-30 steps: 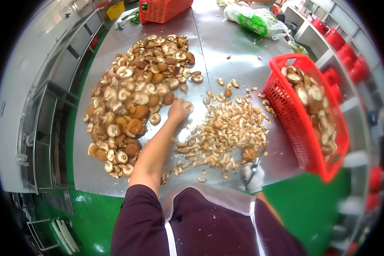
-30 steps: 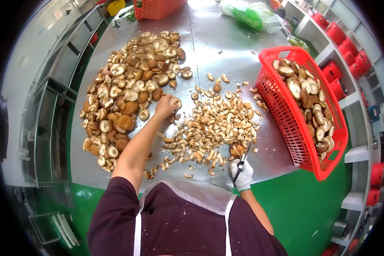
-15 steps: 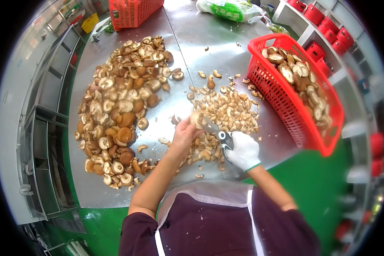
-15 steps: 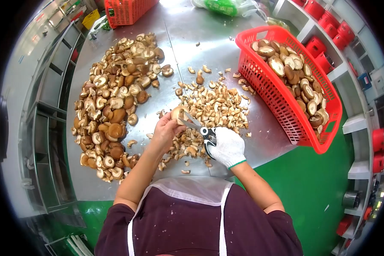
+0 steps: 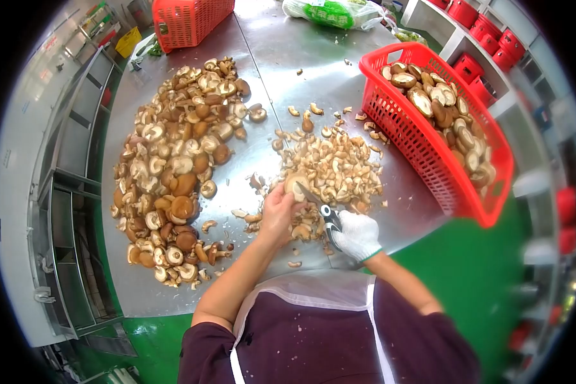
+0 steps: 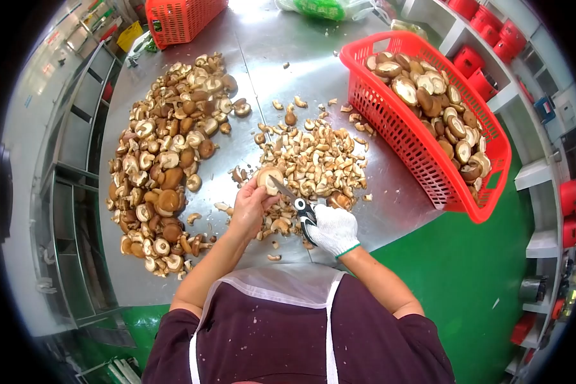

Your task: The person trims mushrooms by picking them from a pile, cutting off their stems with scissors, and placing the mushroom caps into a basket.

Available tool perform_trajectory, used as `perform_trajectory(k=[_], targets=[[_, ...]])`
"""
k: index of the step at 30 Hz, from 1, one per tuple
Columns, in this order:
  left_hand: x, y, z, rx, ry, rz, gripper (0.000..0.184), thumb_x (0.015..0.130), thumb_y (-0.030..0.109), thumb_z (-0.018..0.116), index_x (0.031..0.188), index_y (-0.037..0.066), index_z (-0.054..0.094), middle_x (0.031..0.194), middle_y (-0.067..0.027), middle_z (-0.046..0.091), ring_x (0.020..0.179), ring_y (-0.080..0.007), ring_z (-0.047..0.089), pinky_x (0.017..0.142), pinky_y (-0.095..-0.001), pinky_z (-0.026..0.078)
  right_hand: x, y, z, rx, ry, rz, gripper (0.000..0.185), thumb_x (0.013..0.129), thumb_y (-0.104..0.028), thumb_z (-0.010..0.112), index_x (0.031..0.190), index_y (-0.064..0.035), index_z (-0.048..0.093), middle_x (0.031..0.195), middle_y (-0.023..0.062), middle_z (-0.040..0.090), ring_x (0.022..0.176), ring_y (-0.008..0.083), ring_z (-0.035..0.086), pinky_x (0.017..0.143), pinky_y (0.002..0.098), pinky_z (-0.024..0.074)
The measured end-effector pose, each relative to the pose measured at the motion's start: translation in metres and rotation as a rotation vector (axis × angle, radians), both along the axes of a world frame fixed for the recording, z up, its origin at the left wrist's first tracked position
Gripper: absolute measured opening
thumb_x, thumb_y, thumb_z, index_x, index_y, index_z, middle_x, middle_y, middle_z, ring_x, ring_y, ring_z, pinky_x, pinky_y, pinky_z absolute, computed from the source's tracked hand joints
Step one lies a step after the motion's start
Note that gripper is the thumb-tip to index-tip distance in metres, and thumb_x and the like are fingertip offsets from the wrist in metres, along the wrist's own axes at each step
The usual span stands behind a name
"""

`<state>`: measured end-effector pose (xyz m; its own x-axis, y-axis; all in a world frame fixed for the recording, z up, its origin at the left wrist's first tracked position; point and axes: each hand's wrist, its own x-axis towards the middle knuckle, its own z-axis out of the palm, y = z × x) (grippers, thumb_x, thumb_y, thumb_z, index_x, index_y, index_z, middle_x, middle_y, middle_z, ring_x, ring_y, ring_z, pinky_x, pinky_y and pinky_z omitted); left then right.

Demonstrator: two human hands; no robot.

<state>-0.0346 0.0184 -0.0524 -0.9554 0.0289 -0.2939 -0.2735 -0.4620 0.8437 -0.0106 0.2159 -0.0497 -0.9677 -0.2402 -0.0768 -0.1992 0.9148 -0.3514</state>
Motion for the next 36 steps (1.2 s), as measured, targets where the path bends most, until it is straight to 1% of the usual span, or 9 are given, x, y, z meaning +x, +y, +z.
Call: perform_trajectory(k=[6,9,11,13,17,23,25,29,36], targets=[[-0.024,0.000,-0.006,0.044,-0.234,0.060,0.037,0.092,-0.002,0.038,0.126,-0.004,0.049,0.118,-0.0140,0.059,0.106,-0.0262,0.062,0.086,-0.0336,0.057,0.026,0.031,-0.054,-0.437,-0.053,-0.205,0.036,0.079,-0.041,0.070,0.074,-0.0079,0.056,0.068,0.0167,0.059,0.066,0.0370,0.061,0.058,0.0439,0.0469],[-0.067,0.033,0.029,0.180,-0.293,0.097,0.038,0.095,0.002,0.041,0.133,-0.003,0.045,0.126,-0.0178,0.056,0.117,-0.0259,0.057,0.088,-0.0320,0.055,0.036,0.045,-0.070,-0.617,-0.001,-0.265,0.023,0.079,-0.027,0.072,0.081,-0.0075,0.061,0.067,0.0125,0.059,0.060,0.0294,0.060,0.058,0.0389,0.0474],[-0.099,0.053,0.066,0.280,0.099,-0.160,0.043,0.100,0.016,0.043,0.139,-0.001,0.039,0.131,-0.0191,0.053,0.122,-0.0288,0.053,0.100,-0.0384,0.047,0.036,0.049,-0.074,-0.636,0.003,-0.212,0.017,0.078,-0.021,0.071,0.084,-0.0068,0.062,0.068,0.0084,0.061,0.059,0.0208,0.060,0.059,0.0345,0.0486],[-0.118,0.075,0.112,0.324,0.244,-0.237,0.052,0.097,0.026,0.052,0.142,0.006,0.038,0.141,-0.0185,0.044,0.122,-0.0296,0.053,0.095,-0.0375,0.047,0.038,0.046,-0.088,-0.813,-0.043,-0.309,0.016,0.079,-0.018,0.071,0.084,-0.0057,0.062,0.069,0.0033,0.061,0.061,0.0130,0.058,0.060,0.0300,0.0487],[-0.115,0.058,0.080,-0.597,0.463,-0.166,0.061,0.091,0.026,0.060,0.142,0.002,0.038,0.141,-0.0194,0.043,0.120,-0.0307,0.054,0.093,-0.0385,0.050,0.038,0.054,-0.102,-0.843,0.046,-0.239,0.019,0.080,-0.018,0.070,0.088,-0.0027,0.063,0.071,0.0029,0.061,0.064,0.0122,0.058,0.062,0.0281,0.0482],[-0.047,-0.097,-0.137,-0.801,0.060,0.596,0.029,0.087,0.004,0.059,0.116,0.006,0.053,0.104,-0.0061,0.054,0.080,-0.0145,0.054,0.065,-0.0266,0.048,0.037,0.061,-0.118,-0.969,-0.065,-0.239,0.012,0.080,-0.012,0.067,0.086,-0.0027,0.062,0.071,0.0043,0.061,0.064,0.0138,0.057,0.063,0.0288,0.0480],[-0.006,-0.142,-0.109,-1.209,-0.030,0.775,0.028,0.082,0.002,0.057,0.110,0.002,0.055,0.103,-0.0123,0.056,0.088,-0.0249,0.057,0.081,-0.0365,0.048,0.036,0.061,-0.111,-0.916,-0.050,-0.204,0.011,0.080,-0.011,0.068,0.086,-0.0030,0.062,0.071,0.0055,0.060,0.063,0.0153,0.058,0.063,0.0297,0.0479],[-0.005,-0.169,-0.100,-1.290,-0.293,0.560,0.045,0.084,0.021,0.057,0.125,0.004,0.052,0.121,-0.0193,0.053,0.110,-0.0392,0.054,0.094,-0.0439,0.043,0.033,0.055,-0.099,-0.751,0.017,-0.110,0.012,0.079,-0.011,0.070,0.085,-0.0031,0.062,0.069,0.0076,0.059,0.062,0.0187,0.058,0.062,0.0318,0.0475],[-0.040,-0.165,-0.086,-1.340,-0.354,0.453,0.041,0.082,0.029,0.061,0.117,0.007,0.058,0.113,-0.0229,0.054,0.102,-0.0401,0.057,0.088,-0.0466,0.046,0.036,0.048,-0.082,-0.544,0.067,-0.009,0.019,0.075,-0.016,0.075,0.086,-0.0063,0.064,0.068,0.0122,0.059,0.062,0.0297,0.060,0.060,0.0365,0.0482]])
